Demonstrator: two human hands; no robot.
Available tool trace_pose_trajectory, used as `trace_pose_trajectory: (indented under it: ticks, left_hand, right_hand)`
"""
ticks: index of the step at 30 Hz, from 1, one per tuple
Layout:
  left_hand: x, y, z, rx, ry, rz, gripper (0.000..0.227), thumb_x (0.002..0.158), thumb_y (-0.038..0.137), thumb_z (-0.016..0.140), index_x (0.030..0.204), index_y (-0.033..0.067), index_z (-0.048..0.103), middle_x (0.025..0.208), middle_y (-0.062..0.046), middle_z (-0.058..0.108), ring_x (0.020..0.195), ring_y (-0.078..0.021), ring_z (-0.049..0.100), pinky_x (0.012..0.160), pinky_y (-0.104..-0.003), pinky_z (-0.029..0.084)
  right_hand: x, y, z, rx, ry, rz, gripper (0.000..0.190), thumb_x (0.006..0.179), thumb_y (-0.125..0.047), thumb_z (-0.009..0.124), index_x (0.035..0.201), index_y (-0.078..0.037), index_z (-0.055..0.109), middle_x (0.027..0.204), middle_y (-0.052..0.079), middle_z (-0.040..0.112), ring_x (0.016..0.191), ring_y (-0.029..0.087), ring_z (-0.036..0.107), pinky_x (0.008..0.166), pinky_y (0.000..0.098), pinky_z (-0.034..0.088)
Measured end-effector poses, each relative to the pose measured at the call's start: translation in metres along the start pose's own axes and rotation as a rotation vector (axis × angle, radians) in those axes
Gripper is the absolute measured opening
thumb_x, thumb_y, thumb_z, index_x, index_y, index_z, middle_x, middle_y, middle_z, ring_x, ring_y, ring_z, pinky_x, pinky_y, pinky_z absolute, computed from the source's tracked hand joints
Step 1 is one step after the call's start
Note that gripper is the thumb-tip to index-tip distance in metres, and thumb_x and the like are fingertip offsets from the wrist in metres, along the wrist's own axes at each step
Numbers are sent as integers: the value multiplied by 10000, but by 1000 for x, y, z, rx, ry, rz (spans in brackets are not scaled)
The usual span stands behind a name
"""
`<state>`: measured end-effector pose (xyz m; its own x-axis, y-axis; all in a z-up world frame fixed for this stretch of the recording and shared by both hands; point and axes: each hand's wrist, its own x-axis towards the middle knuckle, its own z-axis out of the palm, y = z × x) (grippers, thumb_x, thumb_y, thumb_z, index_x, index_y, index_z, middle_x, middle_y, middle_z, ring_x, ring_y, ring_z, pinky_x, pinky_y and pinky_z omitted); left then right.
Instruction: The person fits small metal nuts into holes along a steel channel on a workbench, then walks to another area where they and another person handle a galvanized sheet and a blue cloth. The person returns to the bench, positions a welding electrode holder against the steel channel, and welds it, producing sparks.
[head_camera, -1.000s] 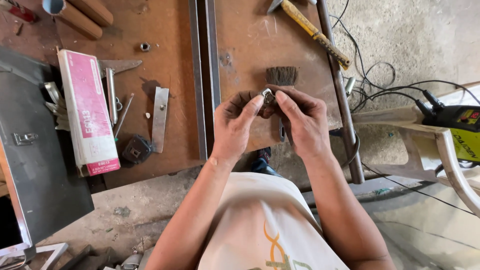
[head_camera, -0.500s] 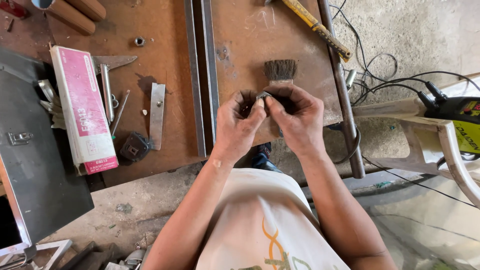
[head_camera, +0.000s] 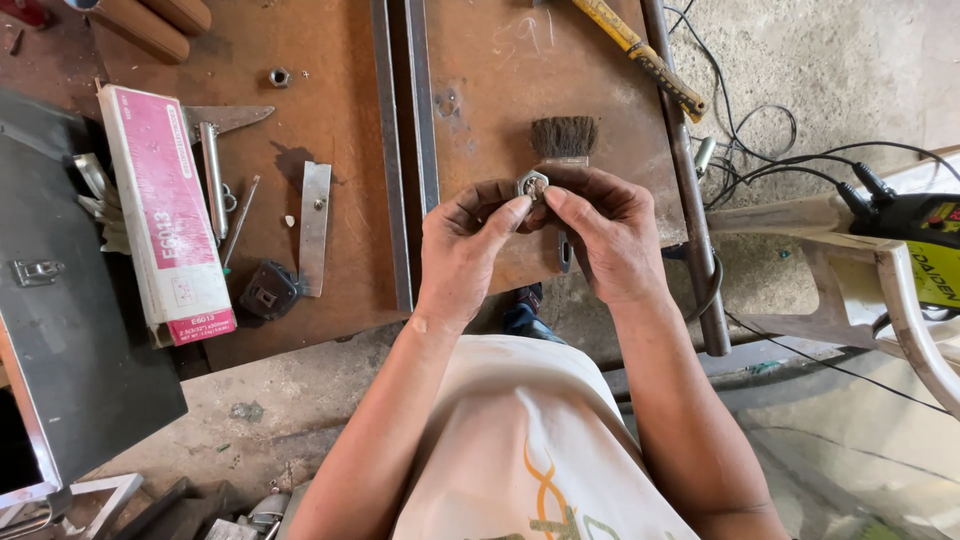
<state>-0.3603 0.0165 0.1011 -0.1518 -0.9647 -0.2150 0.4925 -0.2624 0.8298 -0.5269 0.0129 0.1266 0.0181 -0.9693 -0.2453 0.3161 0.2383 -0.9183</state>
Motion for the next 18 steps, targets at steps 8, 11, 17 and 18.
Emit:
trace_pose_trajectory:
  ticks: [8,11,17,18]
  left_hand:
    - [-1,-2,5,99,-34,66,220,1001,66,678,1185,-55,677,1084,-104,749,980,-146,728,913,-296,621]
    - [-2,-8,6,111,-12,104,212,1024,81,649,1193,-47,662,1078,-87,738,976,-128,715,909,-283,615]
    - [-3,-14,7,182,44,159,200,1065,104,620,1195,-44,657,1024,-59,709,929,-96,658,853,-248,578]
    - [-3,-14,7,175,51,160,204,1068,113,624,1197,-42,654,1017,-58,705,919,-94,648,837,-243,567]
  right_hand:
    - [-2,3,1,-68,16,-71,264,966,-57,750,1208,44,718,1058,66,754,918,101,688,814,240,570]
    - [-5,10,3,-63,15,-108,254,971,-54,751,1203,43,715,1054,60,748,916,94,676,815,240,559]
    - [-7,9,8,-54,-15,-161,224,993,-42,731,1201,39,709,1061,56,740,941,98,685,875,255,576]
    - [-7,7,8,-78,-14,-164,229,995,-41,727,1209,37,709,1064,51,739,944,93,682,874,250,573]
